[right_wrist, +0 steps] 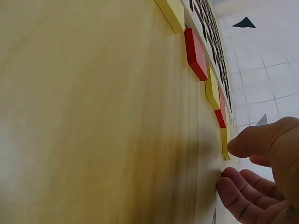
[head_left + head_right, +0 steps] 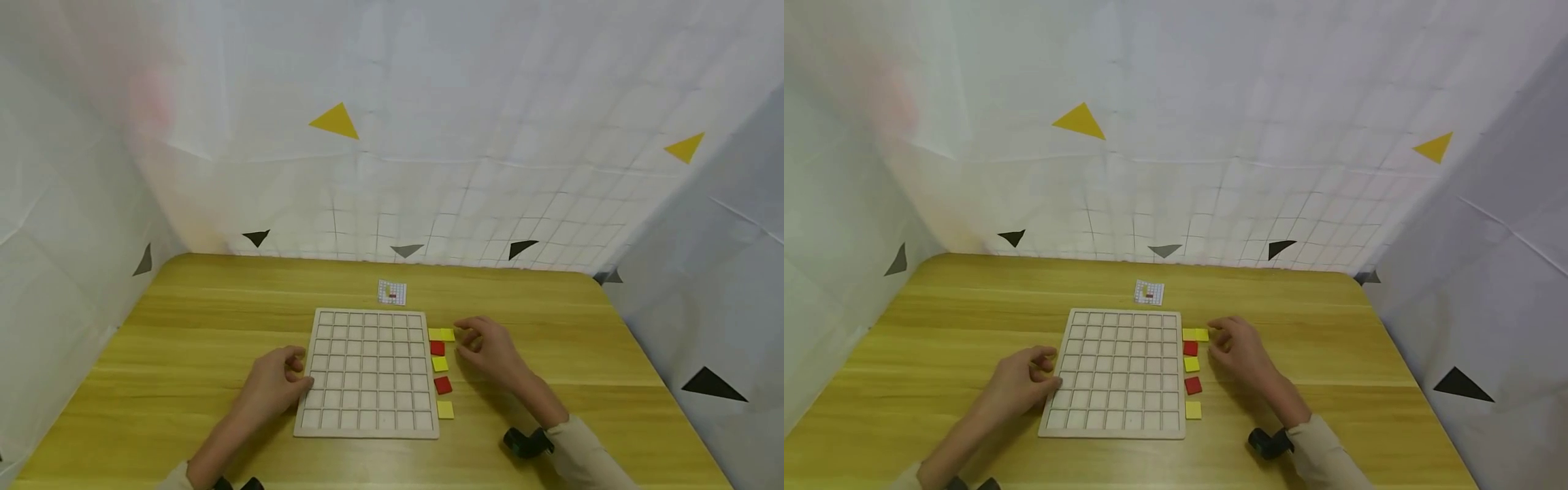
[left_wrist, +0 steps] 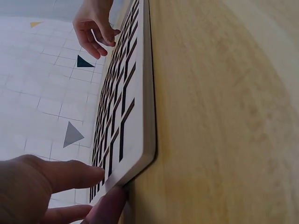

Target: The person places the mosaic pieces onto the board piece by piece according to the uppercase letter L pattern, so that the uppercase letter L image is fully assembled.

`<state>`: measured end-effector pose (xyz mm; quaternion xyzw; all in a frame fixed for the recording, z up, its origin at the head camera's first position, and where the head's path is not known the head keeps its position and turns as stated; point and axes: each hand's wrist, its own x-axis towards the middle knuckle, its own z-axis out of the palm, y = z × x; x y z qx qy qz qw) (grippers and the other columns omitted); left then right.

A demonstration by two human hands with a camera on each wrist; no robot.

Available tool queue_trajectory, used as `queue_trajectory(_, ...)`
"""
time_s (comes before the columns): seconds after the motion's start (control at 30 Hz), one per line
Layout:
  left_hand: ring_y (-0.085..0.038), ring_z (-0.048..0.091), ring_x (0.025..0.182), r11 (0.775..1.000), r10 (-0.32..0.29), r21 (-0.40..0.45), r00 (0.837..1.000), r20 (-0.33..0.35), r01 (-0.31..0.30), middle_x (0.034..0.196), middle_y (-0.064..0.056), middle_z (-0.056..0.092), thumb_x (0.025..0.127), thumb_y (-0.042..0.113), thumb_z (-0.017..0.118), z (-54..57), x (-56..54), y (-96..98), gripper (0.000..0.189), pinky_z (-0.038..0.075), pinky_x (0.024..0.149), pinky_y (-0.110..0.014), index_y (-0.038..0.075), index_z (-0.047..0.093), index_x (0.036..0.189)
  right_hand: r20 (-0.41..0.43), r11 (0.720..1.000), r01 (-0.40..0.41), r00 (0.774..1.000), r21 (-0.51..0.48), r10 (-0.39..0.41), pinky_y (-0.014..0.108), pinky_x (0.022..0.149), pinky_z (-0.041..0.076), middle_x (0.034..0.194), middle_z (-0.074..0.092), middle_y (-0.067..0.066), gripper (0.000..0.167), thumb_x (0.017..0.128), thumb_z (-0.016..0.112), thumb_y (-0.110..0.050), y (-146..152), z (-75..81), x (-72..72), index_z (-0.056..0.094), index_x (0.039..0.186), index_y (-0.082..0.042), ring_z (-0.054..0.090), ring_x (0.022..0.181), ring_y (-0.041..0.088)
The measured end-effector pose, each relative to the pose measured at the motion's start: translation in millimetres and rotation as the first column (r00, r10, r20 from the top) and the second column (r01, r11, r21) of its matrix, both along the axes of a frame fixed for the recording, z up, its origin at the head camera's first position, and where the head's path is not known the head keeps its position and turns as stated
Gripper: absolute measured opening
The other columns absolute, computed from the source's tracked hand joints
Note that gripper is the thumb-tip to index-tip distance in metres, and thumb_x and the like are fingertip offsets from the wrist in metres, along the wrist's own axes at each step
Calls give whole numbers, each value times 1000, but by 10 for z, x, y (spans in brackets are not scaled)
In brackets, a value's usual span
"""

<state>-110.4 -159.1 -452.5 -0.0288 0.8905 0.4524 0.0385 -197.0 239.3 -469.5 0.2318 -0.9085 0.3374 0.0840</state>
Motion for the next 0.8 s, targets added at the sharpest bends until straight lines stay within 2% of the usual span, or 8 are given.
queue_trajectory(0.17,-16,65,80,1000,16,0,1000,7,-16,99,-8,63,79,2,79,-33,0,19,51,54,63,-28,-5,62,126,-11,1000,-29,1000,-7,29,33,65,57,104,64,16,40,76,80,5,-66,-41,-60,69,114,3,66,80,25)
queue_trajectory(0.43,-14,64,78,999,8,-48,1000,-20,-9,92,-5,62,78,0,76,-66,-37,51,47,53,65,-28,-5,64,124,20,1000,-19,1000,23,18,30,66,53,101,65,8,38,77,80,2,-116,-62,-120,71,114,-3,59,78,18)
queue_trajectory(0.6,-14,64,78,999,18,-41,1000,-26,-19,91,-5,62,79,0,75,-76,-43,53,47,53,65,-28,-4,64,124,54,999,-16,998,45,14,29,65,51,99,64,4,34,78,79,1,-121,-68,-162,73,112,-5,56,76,16)
queue_trajectory(0.8,-14,64,78,1000,19,-24,999,-26,-20,90,-5,62,79,1,75,-93,-47,39,47,53,65,-29,-3,64,125,79,998,-8,997,64,3,31,67,52,98,65,4,33,78,76,2,-131,-72,-200,74,110,-5,58,79,16)
